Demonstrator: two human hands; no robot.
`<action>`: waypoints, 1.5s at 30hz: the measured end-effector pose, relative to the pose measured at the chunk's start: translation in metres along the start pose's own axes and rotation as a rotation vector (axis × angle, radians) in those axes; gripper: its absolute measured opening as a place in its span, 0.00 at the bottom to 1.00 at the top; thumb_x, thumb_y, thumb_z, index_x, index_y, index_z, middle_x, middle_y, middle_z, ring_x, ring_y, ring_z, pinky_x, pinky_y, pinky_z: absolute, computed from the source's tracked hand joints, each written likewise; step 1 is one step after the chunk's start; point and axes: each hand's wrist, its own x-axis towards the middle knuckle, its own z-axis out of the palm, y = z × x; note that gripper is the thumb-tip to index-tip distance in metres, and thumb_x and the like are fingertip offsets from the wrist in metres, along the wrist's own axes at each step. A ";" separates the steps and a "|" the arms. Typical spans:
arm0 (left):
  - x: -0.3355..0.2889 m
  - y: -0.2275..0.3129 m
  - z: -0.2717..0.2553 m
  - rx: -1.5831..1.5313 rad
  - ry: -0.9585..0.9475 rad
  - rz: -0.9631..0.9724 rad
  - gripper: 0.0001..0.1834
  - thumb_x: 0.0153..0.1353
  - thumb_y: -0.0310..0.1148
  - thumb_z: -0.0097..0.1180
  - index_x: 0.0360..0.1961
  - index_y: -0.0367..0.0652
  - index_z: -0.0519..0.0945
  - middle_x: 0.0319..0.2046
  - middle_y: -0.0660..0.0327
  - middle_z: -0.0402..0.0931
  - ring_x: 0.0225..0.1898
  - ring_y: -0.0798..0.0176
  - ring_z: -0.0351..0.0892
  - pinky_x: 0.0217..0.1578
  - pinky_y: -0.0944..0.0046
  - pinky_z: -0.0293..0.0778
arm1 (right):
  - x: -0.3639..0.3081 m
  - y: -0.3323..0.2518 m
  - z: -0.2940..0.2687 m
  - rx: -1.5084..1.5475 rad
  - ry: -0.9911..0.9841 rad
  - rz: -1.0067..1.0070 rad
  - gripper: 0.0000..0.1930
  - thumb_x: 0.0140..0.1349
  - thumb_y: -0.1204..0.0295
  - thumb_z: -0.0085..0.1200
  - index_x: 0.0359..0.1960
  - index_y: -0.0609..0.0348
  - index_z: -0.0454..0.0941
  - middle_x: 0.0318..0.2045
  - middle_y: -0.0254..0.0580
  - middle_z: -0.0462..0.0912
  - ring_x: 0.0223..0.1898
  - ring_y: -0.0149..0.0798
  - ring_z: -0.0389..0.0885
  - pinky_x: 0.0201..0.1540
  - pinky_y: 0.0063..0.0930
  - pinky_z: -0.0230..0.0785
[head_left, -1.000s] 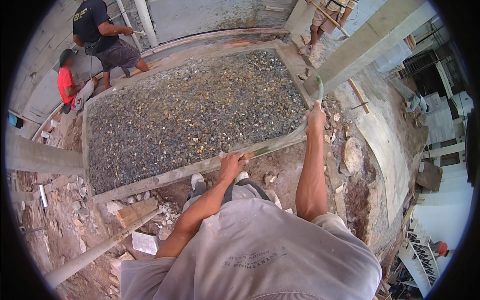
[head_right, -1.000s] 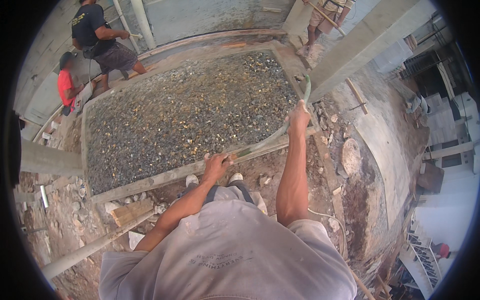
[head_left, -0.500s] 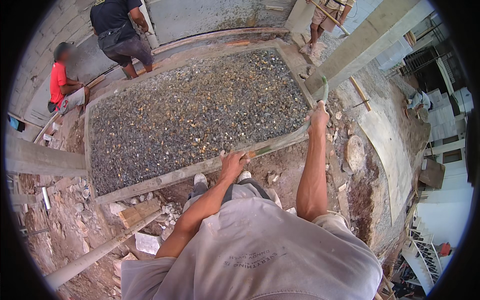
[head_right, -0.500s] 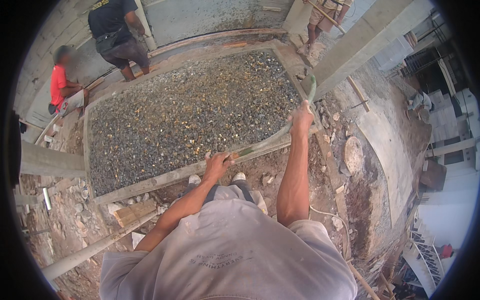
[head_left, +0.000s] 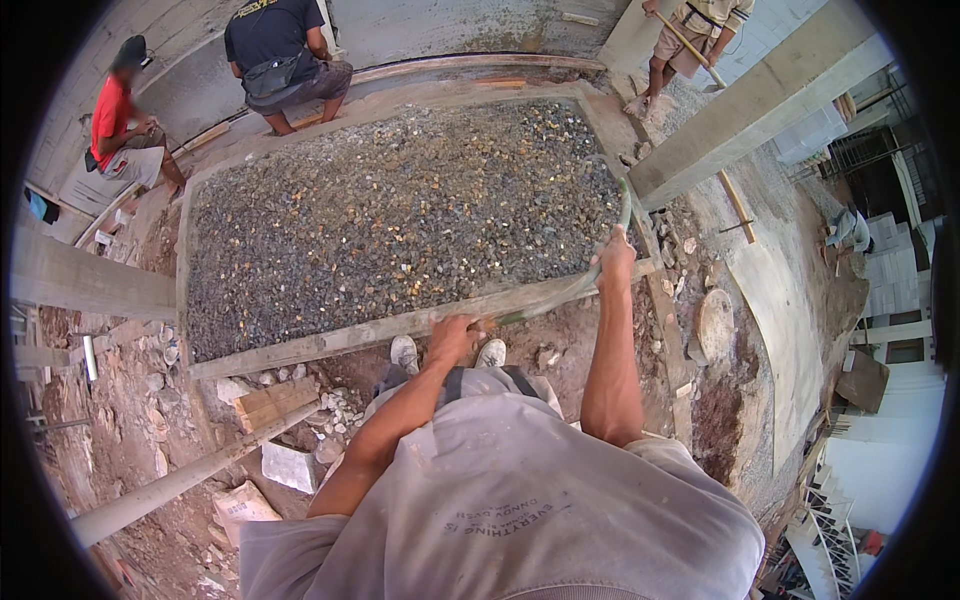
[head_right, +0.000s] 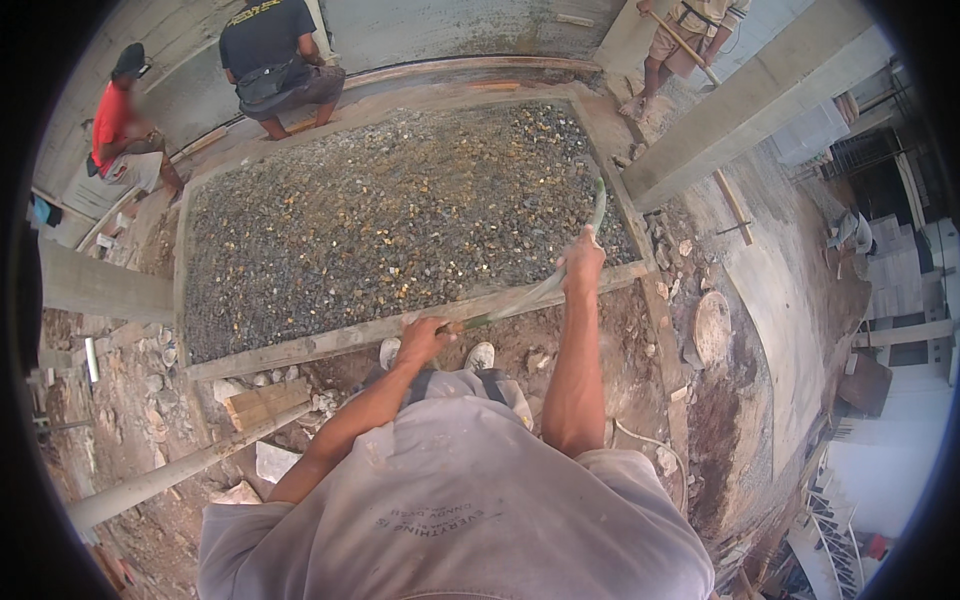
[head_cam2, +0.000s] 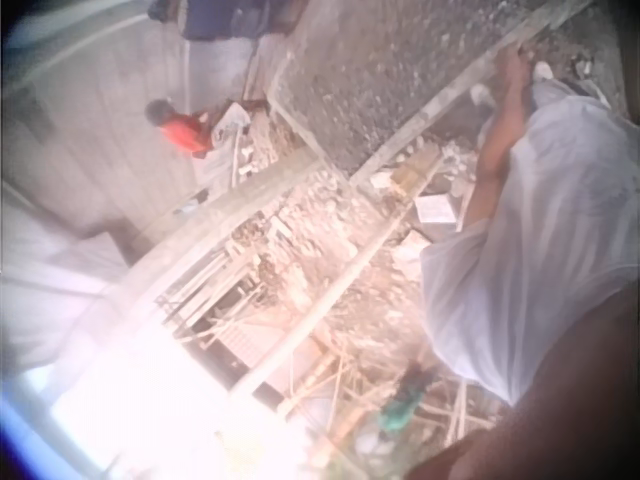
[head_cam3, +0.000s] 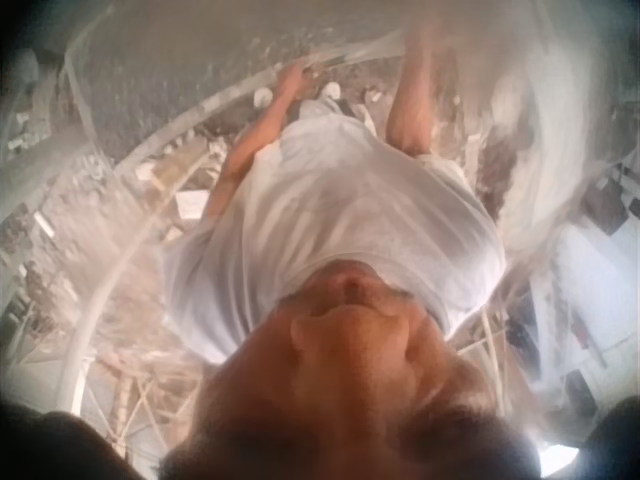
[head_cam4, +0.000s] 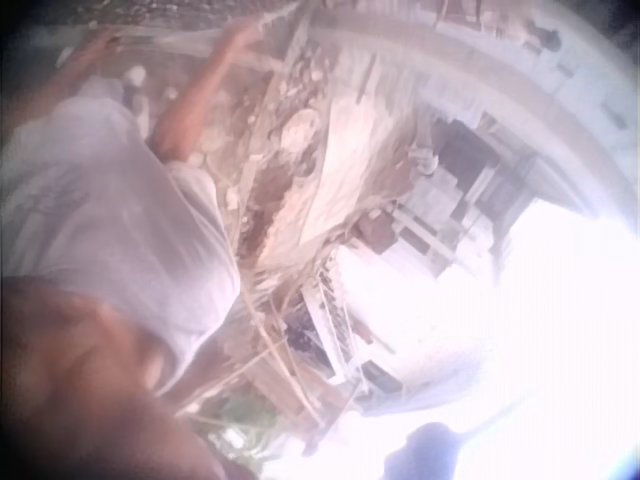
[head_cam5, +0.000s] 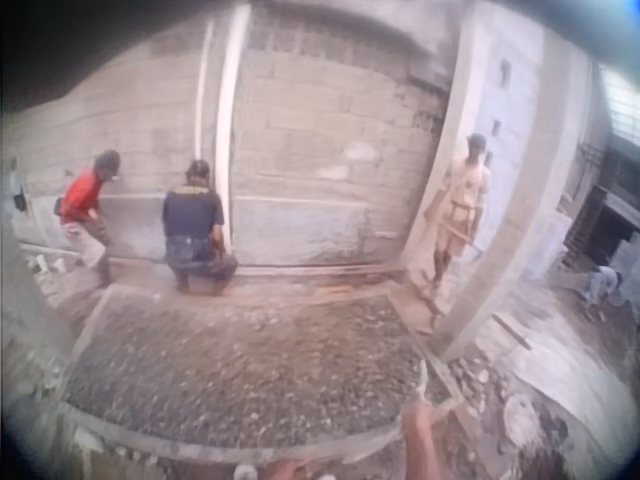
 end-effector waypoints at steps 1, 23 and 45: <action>-0.004 -0.001 -0.003 0.005 0.003 -0.019 0.24 0.50 0.47 0.60 0.47 0.49 0.78 0.47 0.57 0.75 0.54 0.54 0.69 0.56 0.35 0.49 | -0.002 0.002 0.006 -0.009 -0.015 0.013 0.19 0.67 0.58 0.42 0.23 0.61 0.67 0.13 0.34 0.63 0.10 0.32 0.62 0.12 0.27 0.57; -0.025 -0.010 -0.016 -0.016 0.038 -0.126 0.22 0.52 0.46 0.59 0.46 0.49 0.78 0.46 0.56 0.75 0.53 0.52 0.69 0.56 0.32 0.48 | -0.007 0.028 0.022 0.082 0.070 0.024 0.17 0.66 0.60 0.44 0.25 0.61 0.69 0.16 0.34 0.65 0.13 0.32 0.63 0.12 0.27 0.59; -0.017 -0.021 -0.005 0.069 0.004 -0.100 0.19 0.52 0.45 0.58 0.44 0.53 0.79 0.42 0.58 0.77 0.51 0.54 0.71 0.55 0.32 0.48 | 0.012 0.049 0.006 0.091 -0.041 0.152 0.20 0.67 0.56 0.39 0.28 0.62 0.67 0.15 0.35 0.65 0.15 0.32 0.65 0.15 0.25 0.60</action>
